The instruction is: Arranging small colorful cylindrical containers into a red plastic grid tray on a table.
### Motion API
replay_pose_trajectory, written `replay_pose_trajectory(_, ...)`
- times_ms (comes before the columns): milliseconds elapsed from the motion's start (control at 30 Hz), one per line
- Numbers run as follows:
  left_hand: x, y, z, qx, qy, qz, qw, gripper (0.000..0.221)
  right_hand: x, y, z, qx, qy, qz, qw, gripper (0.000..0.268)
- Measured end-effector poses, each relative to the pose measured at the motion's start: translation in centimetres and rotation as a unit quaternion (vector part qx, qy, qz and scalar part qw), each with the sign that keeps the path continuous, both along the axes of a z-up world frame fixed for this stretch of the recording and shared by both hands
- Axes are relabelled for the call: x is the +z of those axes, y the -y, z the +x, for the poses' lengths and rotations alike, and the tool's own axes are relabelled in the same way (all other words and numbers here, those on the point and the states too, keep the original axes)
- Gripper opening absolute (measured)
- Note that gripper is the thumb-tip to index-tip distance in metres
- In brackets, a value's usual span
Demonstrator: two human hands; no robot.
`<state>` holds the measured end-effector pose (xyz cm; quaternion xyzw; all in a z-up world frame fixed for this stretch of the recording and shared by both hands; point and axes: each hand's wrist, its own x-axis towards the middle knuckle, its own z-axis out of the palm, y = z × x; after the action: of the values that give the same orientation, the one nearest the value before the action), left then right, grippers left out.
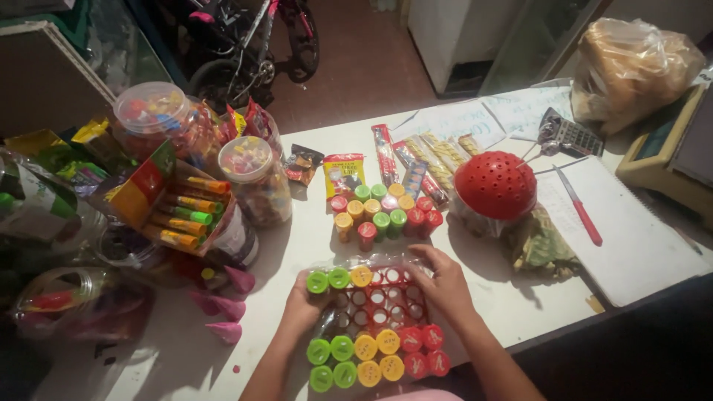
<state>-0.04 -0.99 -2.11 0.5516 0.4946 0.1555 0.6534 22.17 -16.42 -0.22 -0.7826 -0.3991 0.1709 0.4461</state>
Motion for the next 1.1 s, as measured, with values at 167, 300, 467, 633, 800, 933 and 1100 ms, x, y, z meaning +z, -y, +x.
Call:
replay_pose_trajectory(167,-1.8,-0.4,-1.3,0.055,-0.037,0.032,0.997,0.069,-2.0,0.8,0.1,-0.025,0.048,-0.078,0.995,0.037)
replay_pose_trajectory(300,-3.7,-0.4,-1.8,0.021,-0.024,0.075,0.997,0.064,-0.6,0.5,-1.4,-0.04,-0.048,-0.064,0.996,0.035)
replay_pose_trajectory(467,-8.3,-1.2,-1.7,0.002,0.001,0.174,0.985,0.055,-2.6,-0.2,-0.3,-0.027,-0.043,-0.065,0.997,0.046)
replay_pose_trajectory(633,-9.4,-0.8,-1.1,0.015,0.089,0.102,0.991,0.06,-3.7,-0.7,0.3,-0.033,-0.036,-0.07,0.996,0.032)
replay_pose_trajectory(800,-9.9,-1.0,-2.2,-0.012,0.097,0.14,0.985,0.069,-4.8,-0.7,1.2,-0.004,0.01,-0.045,0.999,0.03)
replay_pose_trajectory(933,-4.4,0.3,-3.5,-0.099,0.184,0.127,0.97,0.097,-4.6,-0.7,1.0,-0.007,0.005,-0.047,0.999,0.027)
replay_pose_trajectory(1100,-3.8,2.1,-3.0,-0.006,0.343,0.081,0.936,0.093,-4.4,-0.9,0.3,0.016,-0.047,-0.03,0.998,0.034)
